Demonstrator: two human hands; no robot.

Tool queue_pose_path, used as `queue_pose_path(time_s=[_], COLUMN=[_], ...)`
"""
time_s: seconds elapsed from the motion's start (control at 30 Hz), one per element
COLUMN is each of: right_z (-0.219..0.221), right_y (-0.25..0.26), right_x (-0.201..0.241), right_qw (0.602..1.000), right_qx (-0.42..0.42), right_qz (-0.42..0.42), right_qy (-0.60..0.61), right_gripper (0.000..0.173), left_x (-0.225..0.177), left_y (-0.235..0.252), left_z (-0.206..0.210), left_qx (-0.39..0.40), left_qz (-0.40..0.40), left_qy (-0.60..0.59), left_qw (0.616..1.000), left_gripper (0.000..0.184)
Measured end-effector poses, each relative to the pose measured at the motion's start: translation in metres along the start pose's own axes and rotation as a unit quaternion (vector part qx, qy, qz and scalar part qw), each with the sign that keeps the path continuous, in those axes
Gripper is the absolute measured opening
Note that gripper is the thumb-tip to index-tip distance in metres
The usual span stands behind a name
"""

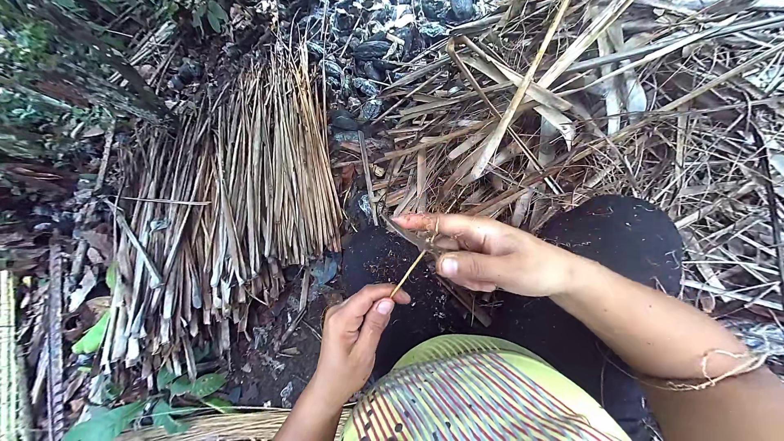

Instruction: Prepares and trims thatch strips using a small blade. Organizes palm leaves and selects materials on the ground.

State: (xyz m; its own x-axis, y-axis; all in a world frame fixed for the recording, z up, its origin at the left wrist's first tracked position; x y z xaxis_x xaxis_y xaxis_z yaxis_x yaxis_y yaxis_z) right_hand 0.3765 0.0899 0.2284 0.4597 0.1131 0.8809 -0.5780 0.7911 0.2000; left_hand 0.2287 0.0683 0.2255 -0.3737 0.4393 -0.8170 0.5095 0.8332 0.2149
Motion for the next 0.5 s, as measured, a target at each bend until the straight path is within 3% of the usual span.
queue_pose_path(time_s=[0.27, 0.5], right_z=[0.001, -0.001], right_y=[-0.006, -0.008], right_x=[0.008, 0.016], right_qw=[0.998, 0.975], right_qx=[0.006, -0.061], right_qz=[-0.037, -0.121], right_qy=[-0.044, -0.173], right_gripper=[0.037, 0.028], left_x=[0.003, 0.008], left_y=[-0.003, -0.004], left_z=[0.004, 0.017], left_qx=[0.038, 0.087], left_qz=[-0.023, -0.064], left_qy=[-0.058, -0.146], left_qw=[0.997, 0.983], left_gripper=[0.030, 0.028])
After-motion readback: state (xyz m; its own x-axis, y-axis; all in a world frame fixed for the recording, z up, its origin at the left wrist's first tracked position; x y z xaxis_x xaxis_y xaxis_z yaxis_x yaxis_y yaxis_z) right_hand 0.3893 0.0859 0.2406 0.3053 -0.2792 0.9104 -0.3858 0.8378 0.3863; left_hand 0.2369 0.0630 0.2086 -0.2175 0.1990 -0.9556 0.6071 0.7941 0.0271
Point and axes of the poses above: each hand's wrist, its own y-axis towards the middle knuckle, its own z-axis out of the palm, x = y × z, the point moved 10 cm from there along y, towards the middle knuckle, and after that the axes turned 8 degrees about y, right-handed, at the moved point
